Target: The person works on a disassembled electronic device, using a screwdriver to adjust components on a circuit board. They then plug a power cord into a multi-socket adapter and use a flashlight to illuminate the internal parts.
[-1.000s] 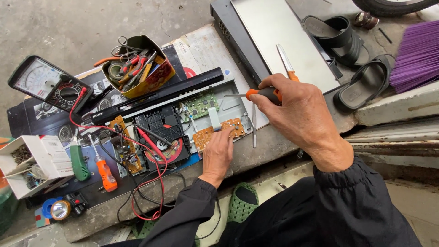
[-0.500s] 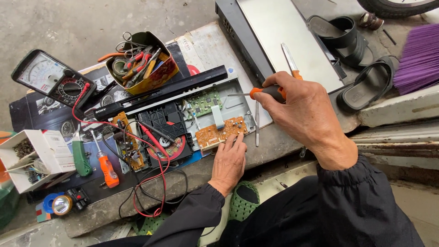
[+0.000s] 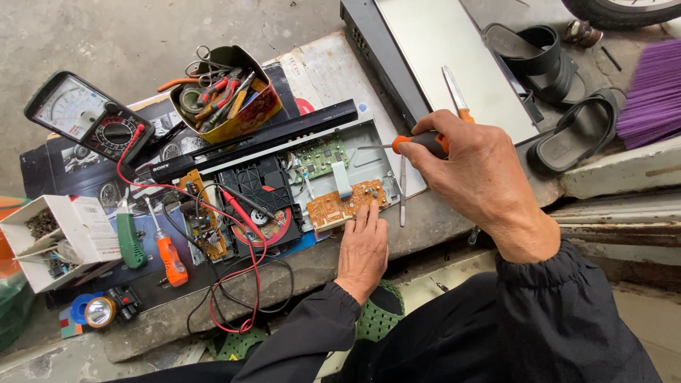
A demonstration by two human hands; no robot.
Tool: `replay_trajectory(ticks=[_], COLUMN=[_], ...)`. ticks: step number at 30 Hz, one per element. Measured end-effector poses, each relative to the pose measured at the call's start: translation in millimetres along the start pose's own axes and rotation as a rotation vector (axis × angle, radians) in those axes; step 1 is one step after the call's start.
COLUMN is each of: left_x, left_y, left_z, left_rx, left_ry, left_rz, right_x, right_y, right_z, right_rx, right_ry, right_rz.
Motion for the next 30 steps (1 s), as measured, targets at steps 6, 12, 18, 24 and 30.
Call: replay_trajectory(ticks=[6,12,18,24,30], left_x=[-1,-4,1,6,8], left_y=[-5,-2,-25,-25,-20], left_z=[-7,-13,-13,-8,-23], left_rx=[0.008,-0.007,-0.025,-0.036,-0.066], left_ry=[-0.022,0.041,-0.095,-0.089,-0.09], left_rz=[-0.007,-0.001,0.0,-0.007,-0.037], right_x=[0,2,3,6,6], right_y=[-1,-2,-3,-2,-3], right_z=[-1,-2,-4,-2,-2], right_rx=[0.0,0.0,0.023,0.032,0.038], right_ry=[-0.004,0.004,0.025,0.008,0.036], right_rz=[-0.006,0.032,0.021,0.001,0.023])
Point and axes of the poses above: each hand's wrist, its own y-axis towards the middle knuckle, its own z-axis out of the palm, x = y × z, the point moved 9 cm from there along y, towards the middle knuckle, and after that the axes turned 3 degrees about y, right-handed, at the moved point
